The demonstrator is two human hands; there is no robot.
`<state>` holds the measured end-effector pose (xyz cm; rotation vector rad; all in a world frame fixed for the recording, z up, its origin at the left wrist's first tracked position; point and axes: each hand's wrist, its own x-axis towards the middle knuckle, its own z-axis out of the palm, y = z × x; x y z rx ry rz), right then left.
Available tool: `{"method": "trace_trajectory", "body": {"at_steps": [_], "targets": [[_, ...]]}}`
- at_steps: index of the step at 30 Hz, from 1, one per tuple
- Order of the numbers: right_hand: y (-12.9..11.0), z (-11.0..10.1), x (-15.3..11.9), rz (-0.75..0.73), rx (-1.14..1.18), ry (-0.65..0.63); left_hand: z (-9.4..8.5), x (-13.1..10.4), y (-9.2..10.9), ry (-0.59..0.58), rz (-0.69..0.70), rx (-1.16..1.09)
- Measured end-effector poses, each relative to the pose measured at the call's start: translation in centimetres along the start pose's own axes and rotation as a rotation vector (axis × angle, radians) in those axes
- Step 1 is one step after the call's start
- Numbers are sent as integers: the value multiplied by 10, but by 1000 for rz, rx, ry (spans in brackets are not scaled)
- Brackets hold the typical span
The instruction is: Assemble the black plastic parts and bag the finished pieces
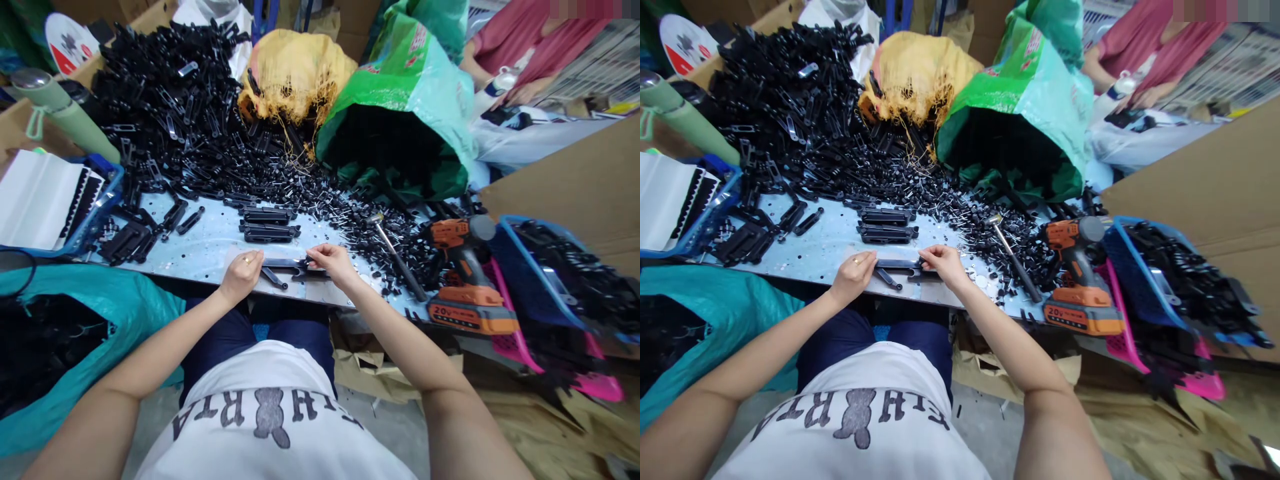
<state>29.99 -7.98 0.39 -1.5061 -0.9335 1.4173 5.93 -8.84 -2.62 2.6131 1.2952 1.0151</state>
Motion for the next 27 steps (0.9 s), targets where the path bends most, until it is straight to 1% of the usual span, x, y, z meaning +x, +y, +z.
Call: {"method": "trace_trajectory", "body": {"at_steps": [2, 4, 6, 11, 14, 16, 18, 20, 21, 23, 25, 27], "targets": [[-2, 0, 0, 15, 6, 8, 1, 0, -3, 5, 51, 15], [-4, 0, 0, 33, 23, 20, 3, -2, -6, 14, 73, 30], [-5, 0, 0, 40, 37, 27, 5, -4, -8, -1, 89, 40], [-1, -2, 3, 8, 13, 34, 3, -8, -12, -74, 67, 91], [6, -5, 3, -57, -100, 39, 1, -9, -9, -74, 21, 112], [11, -8, -1, -189, -262, 56, 2, -9, -4, -65, -21, 118], [17, -11, -6, -415, -471, 72, 4, -7, 2, -60, -42, 115], [22, -12, -11, -641, -673, 45, 7, -5, 8, -60, -41, 104], [25, -12, -13, -719, -769, 21, 8, -4, 10, -57, -37, 95], [32, -13, -15, -803, -971, -28, 9, -3, 12, -32, -35, 84], [39, -17, -17, -837, -1178, -61, 9, -3, 13, -4, -32, 84], [42, -24, -16, -870, -1346, -130, 11, -2, 16, -29, 14, 80]]}}
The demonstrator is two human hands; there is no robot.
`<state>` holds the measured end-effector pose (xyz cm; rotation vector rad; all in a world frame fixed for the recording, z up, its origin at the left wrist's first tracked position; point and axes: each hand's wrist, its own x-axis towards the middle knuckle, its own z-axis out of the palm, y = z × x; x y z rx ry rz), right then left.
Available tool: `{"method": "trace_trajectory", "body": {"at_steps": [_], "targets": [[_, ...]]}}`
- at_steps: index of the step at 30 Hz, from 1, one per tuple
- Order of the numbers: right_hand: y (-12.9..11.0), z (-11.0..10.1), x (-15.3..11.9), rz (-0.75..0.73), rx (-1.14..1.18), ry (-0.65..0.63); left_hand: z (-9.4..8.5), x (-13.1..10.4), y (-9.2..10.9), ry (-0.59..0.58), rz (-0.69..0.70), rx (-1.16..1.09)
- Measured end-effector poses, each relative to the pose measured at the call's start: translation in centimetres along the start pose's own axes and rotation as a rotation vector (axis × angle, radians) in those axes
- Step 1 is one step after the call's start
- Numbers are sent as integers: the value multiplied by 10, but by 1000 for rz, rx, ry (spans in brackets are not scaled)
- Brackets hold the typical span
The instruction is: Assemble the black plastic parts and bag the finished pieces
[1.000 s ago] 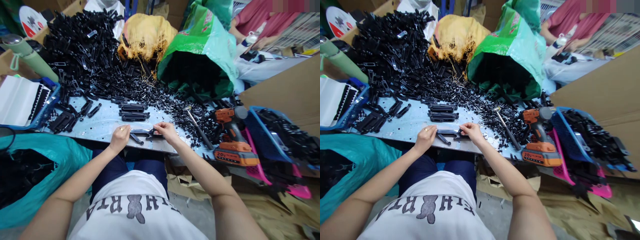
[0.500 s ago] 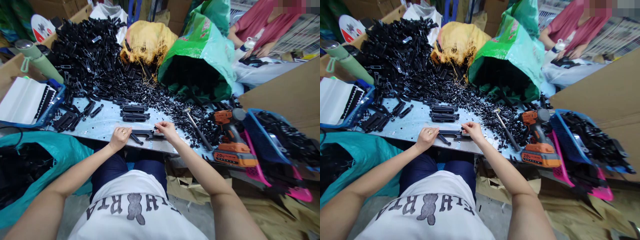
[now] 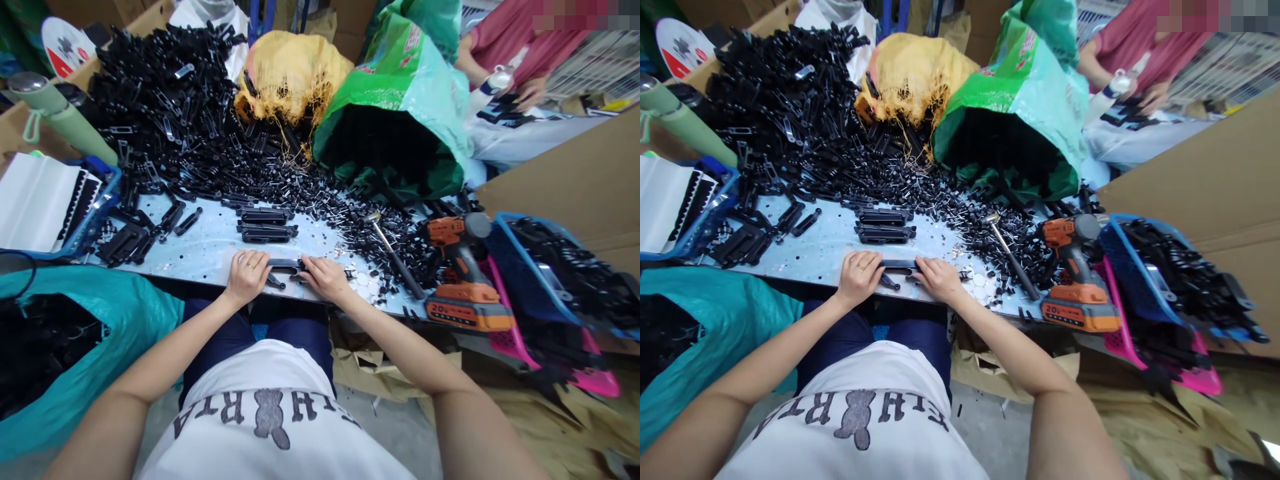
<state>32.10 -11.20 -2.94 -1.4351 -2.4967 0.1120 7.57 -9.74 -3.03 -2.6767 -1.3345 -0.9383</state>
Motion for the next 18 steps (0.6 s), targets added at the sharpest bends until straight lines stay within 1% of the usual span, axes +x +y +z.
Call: {"method": "trace_trajectory", "body": {"at_steps": [4, 6, 8, 10, 12, 14, 17, 18], "targets": [[20, -6, 0, -184, -125, -156, 8, 11, 11, -201, 187, -48], [29, -9, 5, -258, -150, -208, 13, 20, 16, -272, 228, -67], [34, -10, 8, -308, -155, -236, 17, 26, 19, -303, 228, -69], [34, -8, 8, -299, -154, -235, 19, 28, 21, -315, 205, -46], [31, -7, 6, -247, -154, -205, 19, 28, 21, -332, 185, -12], [30, -7, 4, -231, -146, -189, 18, 27, 21, -357, 191, 15], [34, -12, 7, -286, -176, -235, 15, 28, 21, -390, 248, 37], [36, -14, 8, -274, -207, -247, 13, 30, 20, -392, 253, 52]]}}
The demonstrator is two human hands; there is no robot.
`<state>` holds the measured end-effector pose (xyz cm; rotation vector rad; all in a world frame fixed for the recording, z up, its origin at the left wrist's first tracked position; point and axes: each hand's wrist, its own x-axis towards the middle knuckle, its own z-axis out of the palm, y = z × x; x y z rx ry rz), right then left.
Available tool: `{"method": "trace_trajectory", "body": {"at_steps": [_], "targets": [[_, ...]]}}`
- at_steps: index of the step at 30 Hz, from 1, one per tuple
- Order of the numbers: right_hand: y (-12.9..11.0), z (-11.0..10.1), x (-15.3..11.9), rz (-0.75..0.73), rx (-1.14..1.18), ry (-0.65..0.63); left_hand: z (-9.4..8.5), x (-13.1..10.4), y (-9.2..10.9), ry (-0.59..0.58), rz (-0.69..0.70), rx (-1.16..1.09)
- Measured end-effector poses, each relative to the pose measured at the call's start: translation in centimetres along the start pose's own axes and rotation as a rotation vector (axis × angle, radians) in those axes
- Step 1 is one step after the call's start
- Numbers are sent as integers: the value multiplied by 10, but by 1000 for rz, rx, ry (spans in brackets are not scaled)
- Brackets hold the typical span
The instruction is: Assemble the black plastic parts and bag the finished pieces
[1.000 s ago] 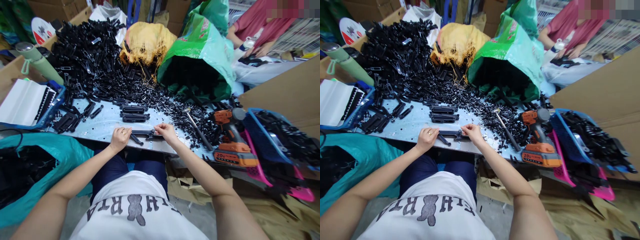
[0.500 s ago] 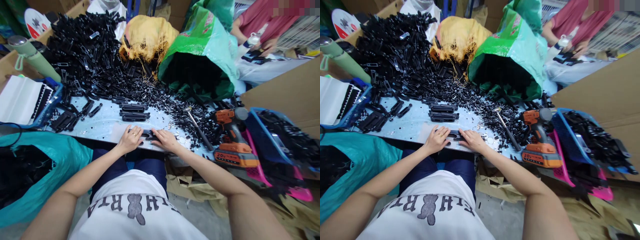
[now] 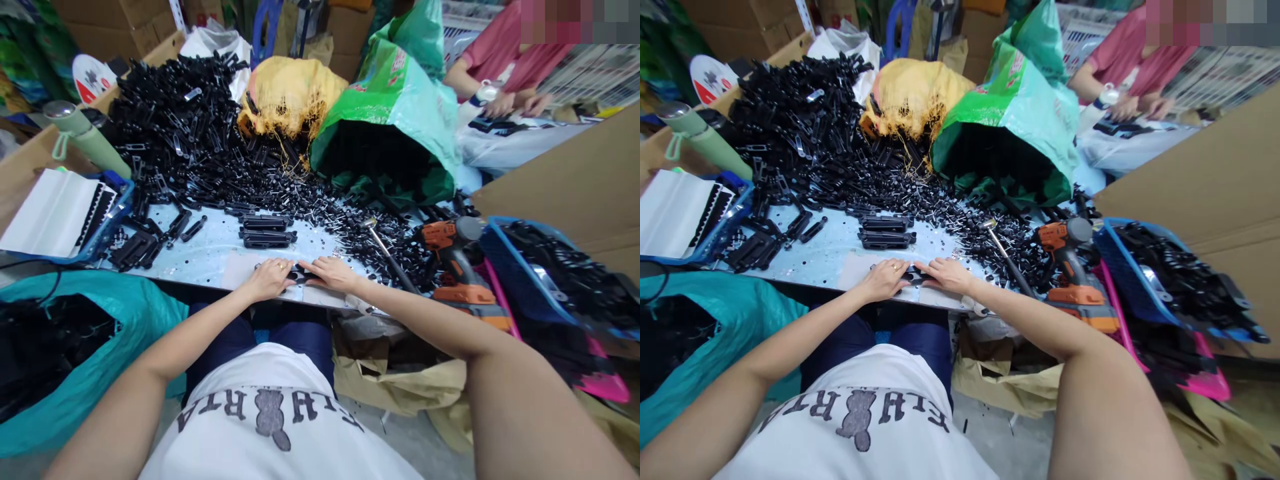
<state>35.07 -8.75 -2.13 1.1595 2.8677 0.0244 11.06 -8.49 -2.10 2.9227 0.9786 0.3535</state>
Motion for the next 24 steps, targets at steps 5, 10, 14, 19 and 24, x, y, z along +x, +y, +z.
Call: {"method": "trace_trajectory", "body": {"at_steps": [5, 10, 14, 19, 24], "targets": [[-1, -17, -4, 211, -53, 13, -10, 2, -9, 15, -111, 52], [-37, -68, -30, -59, 319, 156, -24, -27, 11, 239, -89, -256], [-95, -85, -23, -398, 899, 447, -23, -59, 54, 401, -105, -481], [-141, -45, 47, 176, 1291, 1217, -10, -58, 62, 458, -135, -439], [-65, -23, 113, 283, 891, 1043, -1, -43, 12, 499, -102, -286]]}}
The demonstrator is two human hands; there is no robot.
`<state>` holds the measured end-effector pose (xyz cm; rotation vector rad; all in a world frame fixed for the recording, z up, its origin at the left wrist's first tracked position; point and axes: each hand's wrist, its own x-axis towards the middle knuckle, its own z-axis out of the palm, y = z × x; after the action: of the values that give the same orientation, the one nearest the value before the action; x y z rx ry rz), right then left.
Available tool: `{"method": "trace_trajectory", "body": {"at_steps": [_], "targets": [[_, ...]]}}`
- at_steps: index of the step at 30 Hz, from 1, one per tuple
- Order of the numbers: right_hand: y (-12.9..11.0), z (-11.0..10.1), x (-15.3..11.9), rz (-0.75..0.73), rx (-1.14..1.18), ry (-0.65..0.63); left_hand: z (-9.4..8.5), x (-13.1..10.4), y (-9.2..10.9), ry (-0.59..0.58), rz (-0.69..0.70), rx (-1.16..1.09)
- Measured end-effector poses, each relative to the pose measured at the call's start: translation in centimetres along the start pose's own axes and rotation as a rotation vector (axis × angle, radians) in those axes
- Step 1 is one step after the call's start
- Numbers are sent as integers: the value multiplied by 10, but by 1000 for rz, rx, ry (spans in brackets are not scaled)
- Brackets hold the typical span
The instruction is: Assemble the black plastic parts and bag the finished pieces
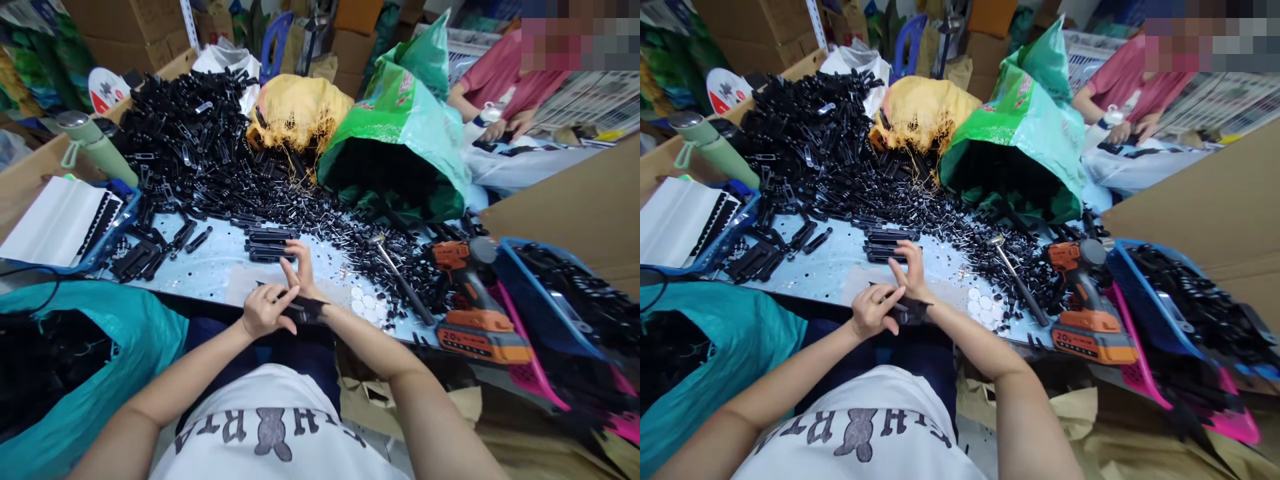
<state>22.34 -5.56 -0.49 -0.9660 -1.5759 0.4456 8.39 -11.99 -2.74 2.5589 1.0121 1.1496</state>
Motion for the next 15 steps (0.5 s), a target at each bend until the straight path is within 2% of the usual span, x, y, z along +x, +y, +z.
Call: {"method": "trace_trajectory", "body": {"at_steps": [3, 5, 8, 10, 12, 13, 15], "targets": [[56, -13, 72, -31, -281, -99, -3, 6, -30, -118, 186, 201], [89, -18, 123, -17, -428, -179, -4, 11, -44, -183, 181, 315], [129, -11, 193, 64, -652, -288, -7, 24, -57, -193, 25, 394], [149, 0, 229, 187, -809, -324, -11, 33, -64, -212, -47, 386], [165, 10, 253, 318, -926, -331, -19, 40, -74, -208, -157, 385], [172, 15, 260, 369, -961, -325, -24, 42, -81, -175, -255, 401], [184, 21, 270, 421, -991, -299, -38, 42, -98, -30, -526, 454]]}}
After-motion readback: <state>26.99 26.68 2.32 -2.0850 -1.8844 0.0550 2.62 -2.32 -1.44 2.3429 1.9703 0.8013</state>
